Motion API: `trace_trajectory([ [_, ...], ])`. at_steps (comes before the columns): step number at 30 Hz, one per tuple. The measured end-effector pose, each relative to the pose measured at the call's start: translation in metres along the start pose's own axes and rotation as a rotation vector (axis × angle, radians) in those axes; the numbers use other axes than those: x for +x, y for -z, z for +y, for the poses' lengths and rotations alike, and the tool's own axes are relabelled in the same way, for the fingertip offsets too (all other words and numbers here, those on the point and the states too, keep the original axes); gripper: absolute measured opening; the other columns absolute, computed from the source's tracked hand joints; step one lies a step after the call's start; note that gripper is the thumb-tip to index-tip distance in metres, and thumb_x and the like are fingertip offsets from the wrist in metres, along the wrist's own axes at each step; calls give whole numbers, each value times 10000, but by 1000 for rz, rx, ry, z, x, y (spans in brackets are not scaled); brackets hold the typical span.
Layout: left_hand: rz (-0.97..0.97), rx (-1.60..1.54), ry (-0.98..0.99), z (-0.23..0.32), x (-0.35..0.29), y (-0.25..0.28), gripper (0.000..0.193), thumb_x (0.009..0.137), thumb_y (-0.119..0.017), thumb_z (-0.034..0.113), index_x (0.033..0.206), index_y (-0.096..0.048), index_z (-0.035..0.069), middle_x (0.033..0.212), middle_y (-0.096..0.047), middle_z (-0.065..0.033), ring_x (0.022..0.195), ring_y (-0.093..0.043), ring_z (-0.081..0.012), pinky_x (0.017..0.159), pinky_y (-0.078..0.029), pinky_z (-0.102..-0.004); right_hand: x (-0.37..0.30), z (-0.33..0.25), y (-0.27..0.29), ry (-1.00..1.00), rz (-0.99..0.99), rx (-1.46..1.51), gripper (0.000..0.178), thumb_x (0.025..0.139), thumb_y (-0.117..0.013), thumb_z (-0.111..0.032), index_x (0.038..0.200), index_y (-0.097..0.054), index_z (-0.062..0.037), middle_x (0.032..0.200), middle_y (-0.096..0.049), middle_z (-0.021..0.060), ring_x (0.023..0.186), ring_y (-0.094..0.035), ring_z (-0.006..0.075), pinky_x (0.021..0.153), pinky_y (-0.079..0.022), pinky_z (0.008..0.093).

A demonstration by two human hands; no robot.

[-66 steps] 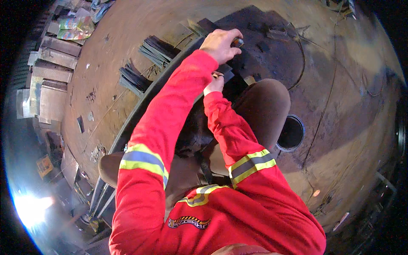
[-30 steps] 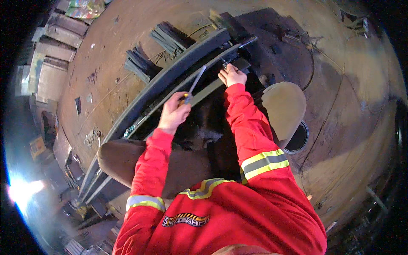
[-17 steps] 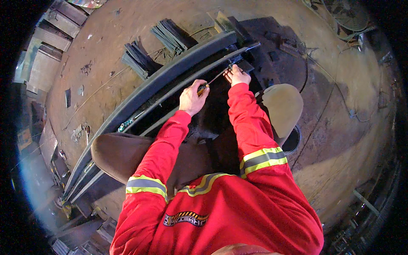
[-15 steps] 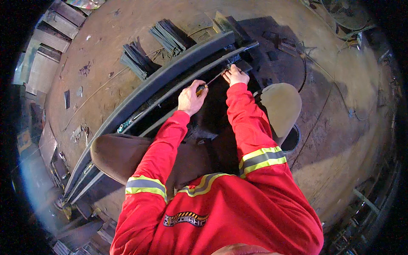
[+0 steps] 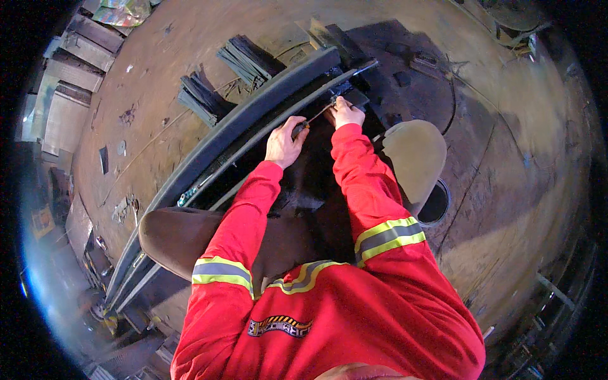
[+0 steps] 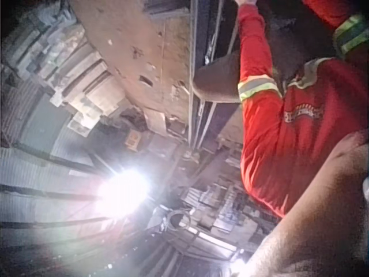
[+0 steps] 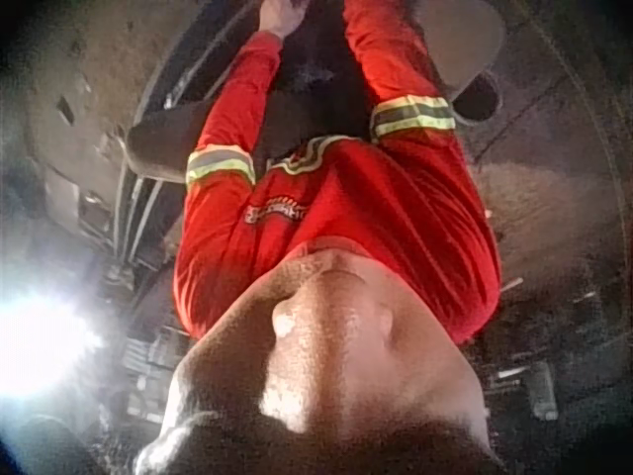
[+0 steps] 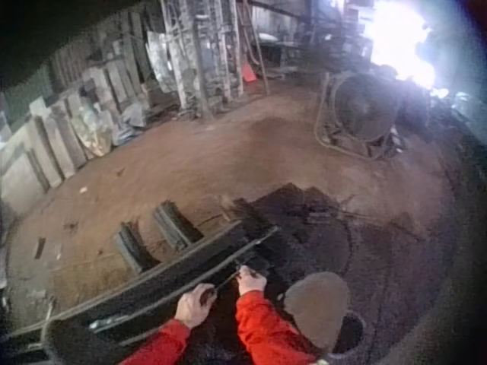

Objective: The person sits on the floor and uses a screwdriver to tighten screws on a long, curved metal frame. They then insert a thin metal strip into a groove along the frame and secure it by hand.

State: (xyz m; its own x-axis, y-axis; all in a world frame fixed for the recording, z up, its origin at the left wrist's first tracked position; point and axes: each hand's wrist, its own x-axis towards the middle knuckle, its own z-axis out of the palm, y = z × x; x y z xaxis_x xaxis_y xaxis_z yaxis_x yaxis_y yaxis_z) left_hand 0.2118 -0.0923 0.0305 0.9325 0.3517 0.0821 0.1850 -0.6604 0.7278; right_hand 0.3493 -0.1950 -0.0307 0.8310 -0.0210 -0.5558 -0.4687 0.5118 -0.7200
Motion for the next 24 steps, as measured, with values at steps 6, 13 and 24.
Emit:
trace_trajectory([
  [6, 14, 28, 163, 24, 6, 2, 368, 752, -721, 117, 1095, -591, 95, 861, -664, -154, 790, -663, -279, 706, -512, -358, 23, 13, 13, 30, 8, -194, 118, 878, -657, -127, 882, -607, -20, 776, -620, 67, 649, -617, 163, 566, -538, 312],
  [13, -9, -278, 93, 76, 8, 49, 395, 696, -632, -26, 1087, -590, 4, 1010, -632, -111, 901, -630, -174, 760, -508, -289, -21, -9, -10, -96, 14, 66, 183, 905, -599, -105, 1009, -511, 17, 875, -611, 144, 722, -650, 261, 622, -569, 405],
  [24, -174, 100, -493, 150, 183, -37, 354, 744, -711, 308, 1041, -664, 122, 907, -676, -133, 898, -643, -319, 794, -504, -411, -7, 3, 7, -324, -114, 349, 194, 888, -479, -53, 1079, -464, -20, 954, -587, 172, 794, -646, 358, 689, -555, 478],
])
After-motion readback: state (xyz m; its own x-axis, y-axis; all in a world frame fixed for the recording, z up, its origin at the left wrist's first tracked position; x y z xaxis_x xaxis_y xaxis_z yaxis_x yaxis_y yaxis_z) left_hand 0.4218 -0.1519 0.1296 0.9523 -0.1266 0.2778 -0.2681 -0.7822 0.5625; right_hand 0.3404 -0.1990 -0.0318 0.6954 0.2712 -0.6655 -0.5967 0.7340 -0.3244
